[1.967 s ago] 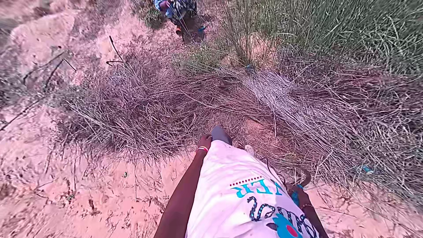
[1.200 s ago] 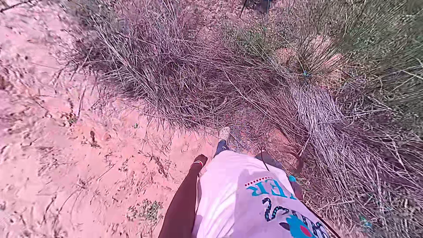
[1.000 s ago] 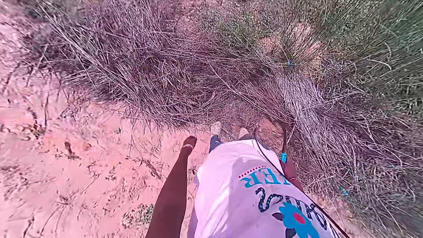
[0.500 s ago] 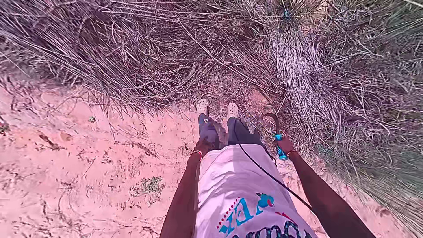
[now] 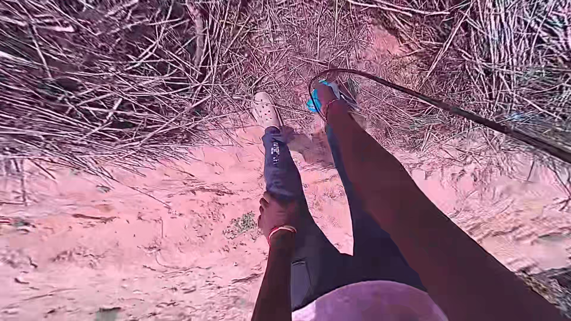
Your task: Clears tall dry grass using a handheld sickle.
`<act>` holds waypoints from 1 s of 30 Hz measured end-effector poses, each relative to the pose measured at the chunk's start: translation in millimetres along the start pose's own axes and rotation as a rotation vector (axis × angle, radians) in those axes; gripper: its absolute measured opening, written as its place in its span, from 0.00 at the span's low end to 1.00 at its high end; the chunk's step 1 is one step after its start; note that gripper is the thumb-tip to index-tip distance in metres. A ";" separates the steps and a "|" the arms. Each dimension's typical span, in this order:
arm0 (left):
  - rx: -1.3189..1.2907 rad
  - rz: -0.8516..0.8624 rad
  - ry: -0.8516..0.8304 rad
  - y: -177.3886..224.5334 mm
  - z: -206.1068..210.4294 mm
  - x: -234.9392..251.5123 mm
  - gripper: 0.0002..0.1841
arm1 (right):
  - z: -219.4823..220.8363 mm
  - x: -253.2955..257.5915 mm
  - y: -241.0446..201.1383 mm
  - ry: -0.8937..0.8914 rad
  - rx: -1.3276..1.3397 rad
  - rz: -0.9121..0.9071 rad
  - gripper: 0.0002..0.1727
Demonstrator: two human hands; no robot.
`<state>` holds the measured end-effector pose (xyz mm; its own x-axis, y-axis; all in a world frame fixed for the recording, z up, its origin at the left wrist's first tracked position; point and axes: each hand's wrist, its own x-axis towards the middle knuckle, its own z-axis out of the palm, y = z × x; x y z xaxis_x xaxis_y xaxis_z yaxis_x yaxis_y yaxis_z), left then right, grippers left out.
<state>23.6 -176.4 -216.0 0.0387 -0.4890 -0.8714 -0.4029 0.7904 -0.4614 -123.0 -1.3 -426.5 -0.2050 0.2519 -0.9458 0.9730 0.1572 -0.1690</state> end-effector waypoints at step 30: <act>0.106 0.200 0.053 2.1 -17.9 2.6 0.40 | 129.4 -49.4 -1.1 0.118 -0.018 0.134 0.30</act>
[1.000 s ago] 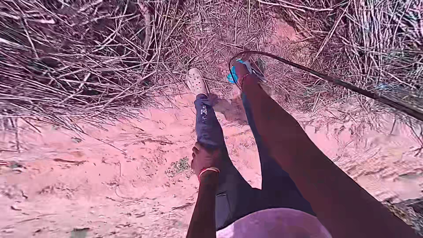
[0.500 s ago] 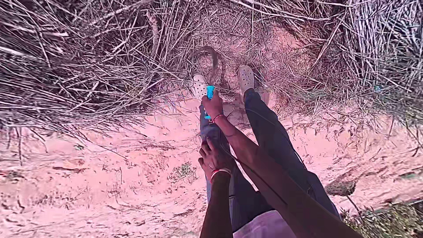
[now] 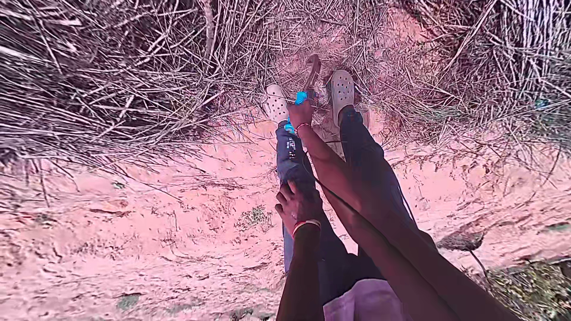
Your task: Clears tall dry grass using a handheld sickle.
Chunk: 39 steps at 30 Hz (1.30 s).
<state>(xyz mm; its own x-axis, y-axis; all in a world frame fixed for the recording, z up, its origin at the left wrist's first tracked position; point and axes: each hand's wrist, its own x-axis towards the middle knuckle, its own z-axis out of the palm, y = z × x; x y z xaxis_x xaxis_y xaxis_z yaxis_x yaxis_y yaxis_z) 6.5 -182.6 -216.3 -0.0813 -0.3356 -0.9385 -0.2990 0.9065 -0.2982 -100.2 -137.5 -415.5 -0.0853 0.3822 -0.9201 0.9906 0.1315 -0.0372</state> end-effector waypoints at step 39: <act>0.157 0.017 -0.004 -2.0 -0.9 6.7 0.42 | -0.2 -1.5 10.9 0.092 0.063 -0.192 0.31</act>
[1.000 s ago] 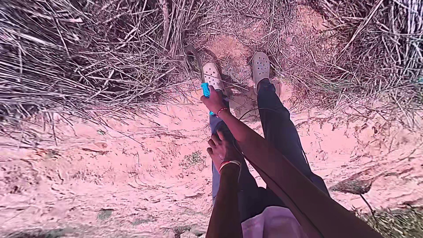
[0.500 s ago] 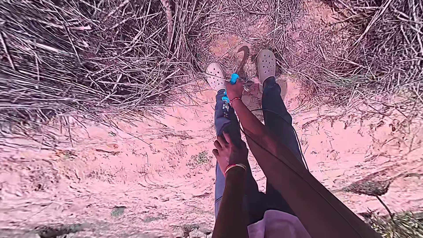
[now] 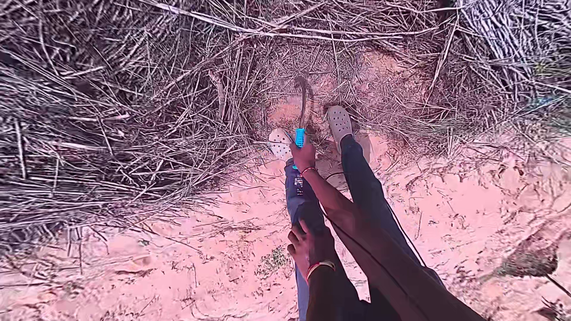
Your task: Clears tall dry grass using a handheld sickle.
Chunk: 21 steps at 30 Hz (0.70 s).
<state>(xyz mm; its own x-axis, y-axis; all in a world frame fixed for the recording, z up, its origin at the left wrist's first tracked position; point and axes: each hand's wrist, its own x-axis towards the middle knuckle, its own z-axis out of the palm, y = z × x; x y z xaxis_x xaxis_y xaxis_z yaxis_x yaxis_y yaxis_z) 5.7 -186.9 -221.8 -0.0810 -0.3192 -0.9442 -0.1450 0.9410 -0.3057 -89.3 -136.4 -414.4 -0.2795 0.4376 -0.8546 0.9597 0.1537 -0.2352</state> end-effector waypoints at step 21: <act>0.178 -0.021 0.030 16.4 -10.7 -5.5 0.41 | 25.4 5.6 -53.2 -0.594 -0.399 -0.324 0.31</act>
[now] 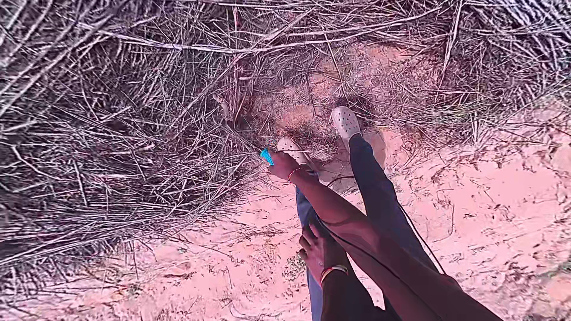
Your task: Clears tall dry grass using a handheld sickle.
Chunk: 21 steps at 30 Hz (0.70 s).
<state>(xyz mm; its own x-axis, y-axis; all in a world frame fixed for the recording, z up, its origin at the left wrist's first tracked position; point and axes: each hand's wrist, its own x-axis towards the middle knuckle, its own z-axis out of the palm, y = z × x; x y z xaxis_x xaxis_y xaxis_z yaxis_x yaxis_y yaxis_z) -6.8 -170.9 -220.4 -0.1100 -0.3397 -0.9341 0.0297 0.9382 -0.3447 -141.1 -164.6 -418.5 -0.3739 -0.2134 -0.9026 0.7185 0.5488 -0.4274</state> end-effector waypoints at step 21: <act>-0.055 -0.006 0.054 -10.1 19.0 7.2 0.44 | -248.1 60.3 30.9 0.644 0.525 0.334 0.30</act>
<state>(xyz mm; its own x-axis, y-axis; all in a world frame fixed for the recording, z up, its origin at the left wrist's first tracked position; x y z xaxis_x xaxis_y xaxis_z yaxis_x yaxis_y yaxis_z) 10.9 -184.1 -225.4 -0.1636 -0.3426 -0.9251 -0.0257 0.9389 -0.3432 -287.0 40.1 -473.2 -0.2399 0.4735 -0.8475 0.9656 0.0264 -0.2586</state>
